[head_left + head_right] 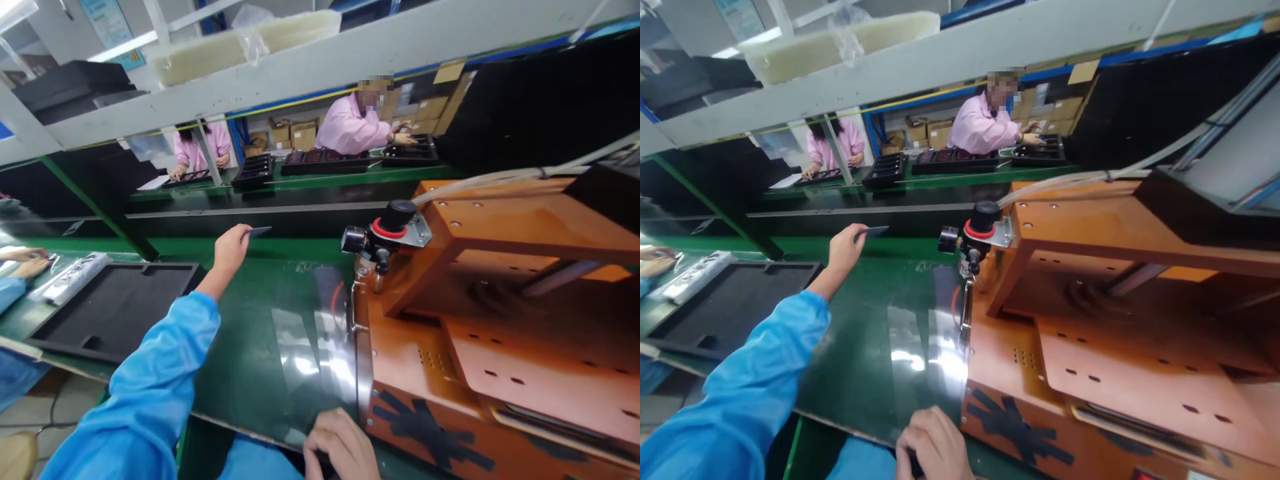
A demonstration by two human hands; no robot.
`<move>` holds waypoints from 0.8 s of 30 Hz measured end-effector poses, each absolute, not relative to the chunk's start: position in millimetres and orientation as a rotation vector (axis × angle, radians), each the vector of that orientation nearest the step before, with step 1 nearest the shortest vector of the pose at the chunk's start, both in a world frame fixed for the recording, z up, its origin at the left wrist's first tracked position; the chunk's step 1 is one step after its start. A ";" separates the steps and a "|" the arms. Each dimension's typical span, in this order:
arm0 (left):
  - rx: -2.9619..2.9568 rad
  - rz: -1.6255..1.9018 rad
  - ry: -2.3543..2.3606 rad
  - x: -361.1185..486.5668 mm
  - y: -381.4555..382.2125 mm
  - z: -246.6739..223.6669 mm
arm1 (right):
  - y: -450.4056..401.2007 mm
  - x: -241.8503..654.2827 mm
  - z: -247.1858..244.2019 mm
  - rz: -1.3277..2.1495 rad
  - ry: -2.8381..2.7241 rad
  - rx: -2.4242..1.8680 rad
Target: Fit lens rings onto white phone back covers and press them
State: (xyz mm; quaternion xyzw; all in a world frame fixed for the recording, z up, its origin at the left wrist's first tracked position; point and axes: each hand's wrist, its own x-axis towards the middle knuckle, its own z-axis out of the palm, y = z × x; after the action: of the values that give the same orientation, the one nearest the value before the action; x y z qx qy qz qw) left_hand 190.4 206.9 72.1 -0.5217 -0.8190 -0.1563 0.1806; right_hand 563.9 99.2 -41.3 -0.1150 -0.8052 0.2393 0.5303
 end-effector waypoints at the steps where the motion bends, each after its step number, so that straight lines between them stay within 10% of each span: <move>1: -1.526 -0.485 -2.256 207.2 178.7 64.3 | 99.8 565.6 -37.6 0.605 -1.918 -0.254; 9: -1.973 -0.901 -1.662 353.5 -46.2 -31.4 | 97.3 562.3 9.9 1.306 -1.794 -0.504; 16: -2.084 -0.752 -1.773 408.0 -62.8 -61.1 | 141.9 500.8 0.7 1.948 -1.760 -0.869; 24: -1.756 -0.714 -2.061 389.6 -83.2 -128.4 | 155.1 490.2 -7.6 1.837 -1.960 -0.932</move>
State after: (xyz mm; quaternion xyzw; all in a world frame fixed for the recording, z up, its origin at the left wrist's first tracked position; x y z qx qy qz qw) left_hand 389.6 -83.2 -128.4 -0.6181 -0.7252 -0.2512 0.1699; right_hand 490.2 155.1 -7.6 -0.3243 -0.6817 0.6389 0.1486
